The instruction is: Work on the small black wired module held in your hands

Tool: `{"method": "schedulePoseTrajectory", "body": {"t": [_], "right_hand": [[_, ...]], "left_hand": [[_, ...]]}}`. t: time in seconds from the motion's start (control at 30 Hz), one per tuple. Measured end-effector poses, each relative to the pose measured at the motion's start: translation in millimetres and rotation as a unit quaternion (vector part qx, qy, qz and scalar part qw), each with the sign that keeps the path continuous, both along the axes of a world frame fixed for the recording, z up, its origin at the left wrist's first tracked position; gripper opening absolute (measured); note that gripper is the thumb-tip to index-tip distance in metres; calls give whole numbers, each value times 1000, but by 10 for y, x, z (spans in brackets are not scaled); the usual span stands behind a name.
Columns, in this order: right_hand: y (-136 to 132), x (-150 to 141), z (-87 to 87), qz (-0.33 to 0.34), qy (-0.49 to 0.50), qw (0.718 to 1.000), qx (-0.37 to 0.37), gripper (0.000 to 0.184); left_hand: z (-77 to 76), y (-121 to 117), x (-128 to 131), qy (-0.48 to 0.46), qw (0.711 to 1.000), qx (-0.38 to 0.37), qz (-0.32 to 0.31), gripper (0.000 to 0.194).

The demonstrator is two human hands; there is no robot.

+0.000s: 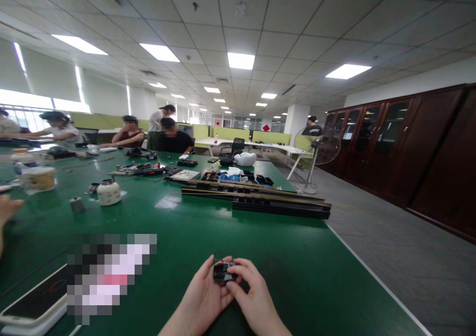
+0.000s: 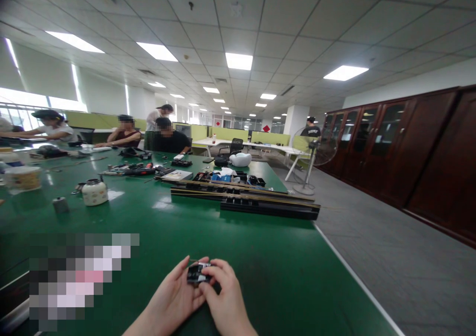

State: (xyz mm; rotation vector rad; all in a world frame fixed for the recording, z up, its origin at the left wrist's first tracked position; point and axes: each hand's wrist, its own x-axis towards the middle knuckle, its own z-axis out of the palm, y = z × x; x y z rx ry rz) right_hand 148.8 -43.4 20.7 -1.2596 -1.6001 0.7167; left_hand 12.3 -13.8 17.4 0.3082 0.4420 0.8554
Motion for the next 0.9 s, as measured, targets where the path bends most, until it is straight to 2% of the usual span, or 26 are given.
{"method": "schedulePoseTrajectory", "body": {"t": [0.47,0.9], "right_hand": [[22,7,-13,2,-8,1000,-10,21],[16,12,-8,5,-22,1000,-8,21]], "left_hand": [[-26,11,-11,7,1000,6,0,29],[-36,20,-1,32,999,9,11,32]]}}
